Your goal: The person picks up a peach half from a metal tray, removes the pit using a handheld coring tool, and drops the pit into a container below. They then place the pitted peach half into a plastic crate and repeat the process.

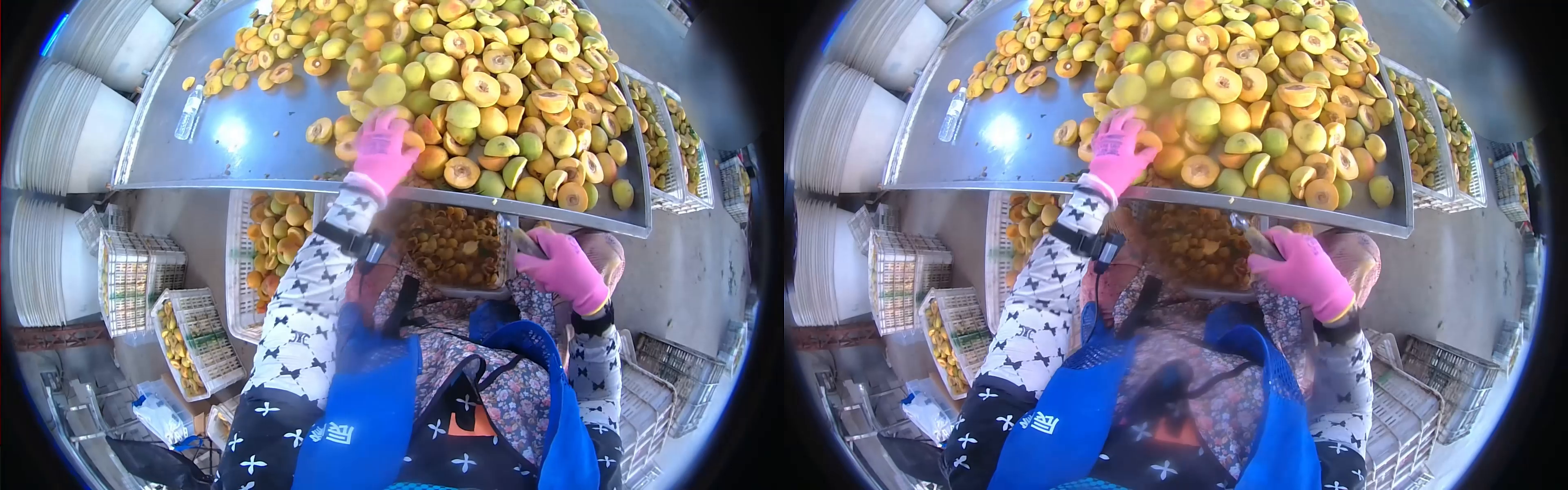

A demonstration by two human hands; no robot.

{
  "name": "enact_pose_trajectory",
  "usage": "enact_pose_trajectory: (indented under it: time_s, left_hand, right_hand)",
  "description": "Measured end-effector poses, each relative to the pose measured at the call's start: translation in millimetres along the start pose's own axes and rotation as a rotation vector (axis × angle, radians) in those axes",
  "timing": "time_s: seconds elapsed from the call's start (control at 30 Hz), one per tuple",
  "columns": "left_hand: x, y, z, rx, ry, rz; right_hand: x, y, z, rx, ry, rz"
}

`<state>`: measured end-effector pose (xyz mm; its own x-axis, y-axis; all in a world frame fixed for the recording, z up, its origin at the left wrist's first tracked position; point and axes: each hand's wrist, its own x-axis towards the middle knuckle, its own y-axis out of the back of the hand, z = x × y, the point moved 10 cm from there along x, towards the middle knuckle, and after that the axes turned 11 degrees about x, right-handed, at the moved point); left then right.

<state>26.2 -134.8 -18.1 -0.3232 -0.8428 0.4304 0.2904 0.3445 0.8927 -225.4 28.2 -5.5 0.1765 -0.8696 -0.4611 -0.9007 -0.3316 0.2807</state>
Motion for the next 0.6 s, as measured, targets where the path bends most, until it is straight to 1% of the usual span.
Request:
enact_pose_trajectory:
  time_s: [0.03, 0.07, 0.1, 0.13, 0.17, 0.2, 0.27, 0.3, 0.37, 0.4, 0.43, 0.5, 0.53, 0.6]
  left_hand:
    - [-4, 11, 6, 0.051, 0.007, 0.011]
    - [-13, 10, -4, -0.130, 0.138, -0.079]
    - [-23, 8, -13, -0.313, 0.275, -0.159]
    - [-33, 4, -19, -0.494, 0.410, -0.238]
    - [-40, 1, -20, -0.962, 0.562, -0.203]
    - [-39, 16, -5, -1.182, 0.566, -0.172]
    - [-34, 54, 37, -1.629, 0.557, -0.096]
    - [-35, 57, 53, -1.770, 0.538, -0.155]
    - [-41, 61, 83, -2.051, 0.494, -0.281]
    - [-44, 61, 81, -1.770, 0.463, -0.234]
    - [-47, 62, 80, -1.490, 0.429, -0.186]
    - [-55, 50, 83, -1.921, 0.549, -0.181]
    - [-55, 60, 82, -1.704, 0.465, -0.134]
    - [-55, 84, 91, -1.303, 0.300, -0.068]
  right_hand:
    - [-4, -3, -2, -0.049, 0.126, 0.027]
    - [-7, -8, -5, -0.084, 0.253, 0.052]
    - [-5, -15, -9, -0.081, 0.283, 0.063]
    - [-6, -20, -25, -0.066, 0.395, 0.119]
    - [-7, -27, -42, -0.052, 0.505, 0.175]
    - [-10, -33, -59, -0.038, 0.616, 0.233]
    - [-8, -47, -87, -0.086, 0.761, 0.287]
    - [-8, -50, -97, -0.115, 0.835, 0.310]
    - [0, -58, -97, -0.271, 0.794, 0.340]
    - [4, -62, -94, -0.348, 0.769, 0.356]
    - [8, -66, -90, -0.382, 0.751, 0.317]
    - [-5, -66, -99, -0.458, 0.795, 0.340]
    - [-11, -65, -103, -0.496, 0.813, 0.356]
    - [-8, -66, -99, -0.614, 0.762, 0.349]
